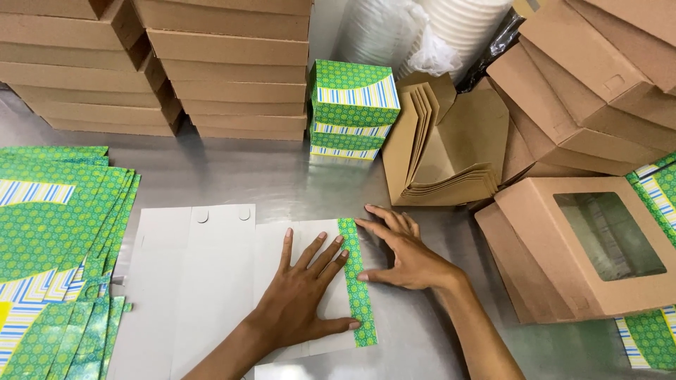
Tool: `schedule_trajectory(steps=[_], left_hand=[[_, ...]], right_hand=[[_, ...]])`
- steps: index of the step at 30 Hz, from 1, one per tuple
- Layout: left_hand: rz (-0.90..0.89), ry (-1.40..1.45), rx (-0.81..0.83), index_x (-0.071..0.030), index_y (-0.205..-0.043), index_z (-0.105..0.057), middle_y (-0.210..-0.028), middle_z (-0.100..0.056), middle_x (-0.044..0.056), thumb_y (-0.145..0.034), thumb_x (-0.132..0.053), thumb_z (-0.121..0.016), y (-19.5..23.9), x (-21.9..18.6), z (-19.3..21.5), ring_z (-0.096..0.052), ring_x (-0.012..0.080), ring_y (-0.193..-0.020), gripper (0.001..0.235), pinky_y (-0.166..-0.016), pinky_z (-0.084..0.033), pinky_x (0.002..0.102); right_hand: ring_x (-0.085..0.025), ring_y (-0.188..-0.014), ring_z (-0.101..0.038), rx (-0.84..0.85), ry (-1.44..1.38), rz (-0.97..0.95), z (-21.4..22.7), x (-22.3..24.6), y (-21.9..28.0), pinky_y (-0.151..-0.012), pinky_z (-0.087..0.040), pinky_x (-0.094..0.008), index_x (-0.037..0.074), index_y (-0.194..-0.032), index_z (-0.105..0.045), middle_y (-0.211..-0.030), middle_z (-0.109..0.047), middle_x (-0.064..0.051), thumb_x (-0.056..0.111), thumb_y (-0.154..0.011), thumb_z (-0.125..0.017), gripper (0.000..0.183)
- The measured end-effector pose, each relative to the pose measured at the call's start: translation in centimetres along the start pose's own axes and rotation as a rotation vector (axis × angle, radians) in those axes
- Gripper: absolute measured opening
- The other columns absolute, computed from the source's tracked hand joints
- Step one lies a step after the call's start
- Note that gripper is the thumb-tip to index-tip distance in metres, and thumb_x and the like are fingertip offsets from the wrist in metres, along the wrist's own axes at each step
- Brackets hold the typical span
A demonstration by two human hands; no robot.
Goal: The person assembles a small cardboard box by folding its sides and securing them with patterned tape. They then place the completed box on a stack of similar boxes and begin assembling another box from a flat sheet.
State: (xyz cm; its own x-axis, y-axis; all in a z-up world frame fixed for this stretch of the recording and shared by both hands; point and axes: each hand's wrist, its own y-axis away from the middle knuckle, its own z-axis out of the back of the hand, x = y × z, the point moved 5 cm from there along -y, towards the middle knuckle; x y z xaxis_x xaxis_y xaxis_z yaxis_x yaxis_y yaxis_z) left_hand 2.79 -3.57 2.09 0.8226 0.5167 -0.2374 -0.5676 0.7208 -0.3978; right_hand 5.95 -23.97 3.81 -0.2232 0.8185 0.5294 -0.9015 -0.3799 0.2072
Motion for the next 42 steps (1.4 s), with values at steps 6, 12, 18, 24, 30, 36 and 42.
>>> schedule_trajectory(steps=[6,12,18,24,30,36,42], left_hand=[[-0.004,0.010,-0.001,-0.006,-0.152,-0.044,-0.163,-0.035,0.014,-0.087,-0.087,-0.046,0.1,0.1,-0.3,-0.022,0.0344,-0.154,0.103,-0.118,0.004,0.071],[-0.013,-0.024,-0.017,-0.007,-0.152,-0.044,-0.163,-0.036,0.014,-0.087,-0.089,-0.044,0.1,0.0,-0.3,-0.022,0.0344,-0.154,0.105,-0.119,0.003,0.072],[-0.003,0.011,0.014,-0.007,-0.153,-0.043,-0.164,-0.033,0.013,-0.089,-0.087,-0.044,0.1,0.1,-0.3,-0.020,0.0340,-0.154,0.103,-0.118,0.006,0.071],[0.006,-0.060,0.000,-0.006,-0.151,-0.043,-0.164,-0.030,0.020,-0.088,-0.089,-0.042,0.2,-0.2,-0.5,-0.023,0.0345,-0.153,0.104,-0.120,0.002,0.070],[0.052,-0.175,-0.078,0.000,-0.160,-0.024,-0.165,-0.028,0.024,-0.080,-0.098,-0.049,0.2,-0.1,0.2,-0.022,0.0325,-0.156,0.129,-0.125,-0.001,0.061],[0.136,-0.050,-0.021,-0.003,-0.165,-0.010,-0.168,-0.014,0.026,-0.084,-0.090,-0.057,1.1,1.0,0.4,-0.013,0.0377,-0.156,0.128,-0.123,0.002,0.058],[0.181,0.158,0.149,-0.006,-0.165,-0.003,-0.170,-0.001,0.026,-0.091,-0.076,-0.062,1.2,2.2,0.9,0.000,0.0406,-0.156,0.117,-0.121,0.005,0.058]], right_hand=[[-0.023,-0.156,0.030,0.189,0.028,0.004,-0.7,1.2,0.5,-0.120,0.024,-0.053,0.022,-0.164,0.004,-0.172,0.023,-0.007,0.056,-0.069,-0.090,0.138],[-0.030,-0.153,0.038,0.226,0.112,0.003,-0.8,2.4,0.7,-0.115,0.032,-0.057,0.017,-0.162,0.019,-0.169,0.034,-0.013,0.067,-0.051,-0.092,0.164],[-0.022,-0.157,0.029,0.178,0.029,-0.009,-0.6,1.4,0.6,-0.120,0.024,-0.052,0.024,-0.165,0.003,-0.173,0.021,-0.004,0.059,-0.070,-0.087,0.134],[-0.026,-0.158,-0.008,-0.052,0.000,-0.005,-0.2,0.0,0.0,-0.121,-0.003,-0.052,0.028,-0.157,-0.040,-0.170,-0.021,-0.003,0.053,-0.081,-0.080,0.089],[-0.023,-0.134,-0.045,-0.394,0.054,0.164,-0.7,0.7,-0.9,-0.105,-0.027,-0.046,0.023,-0.139,-0.063,-0.142,-0.056,-0.002,0.033,-0.097,-0.066,0.043],[-0.040,-0.156,-0.017,-0.173,-0.036,0.380,-1.4,4.7,0.3,-0.119,-0.011,-0.063,0.024,-0.110,-0.081,-0.166,-0.031,-0.015,-0.009,-0.068,-0.051,0.061],[-0.038,-0.158,-0.019,-0.239,-0.008,0.352,0.6,5.1,1.1,-0.119,-0.018,-0.065,0.015,-0.083,-0.063,-0.165,-0.035,-0.014,-0.004,-0.076,-0.059,0.021]])
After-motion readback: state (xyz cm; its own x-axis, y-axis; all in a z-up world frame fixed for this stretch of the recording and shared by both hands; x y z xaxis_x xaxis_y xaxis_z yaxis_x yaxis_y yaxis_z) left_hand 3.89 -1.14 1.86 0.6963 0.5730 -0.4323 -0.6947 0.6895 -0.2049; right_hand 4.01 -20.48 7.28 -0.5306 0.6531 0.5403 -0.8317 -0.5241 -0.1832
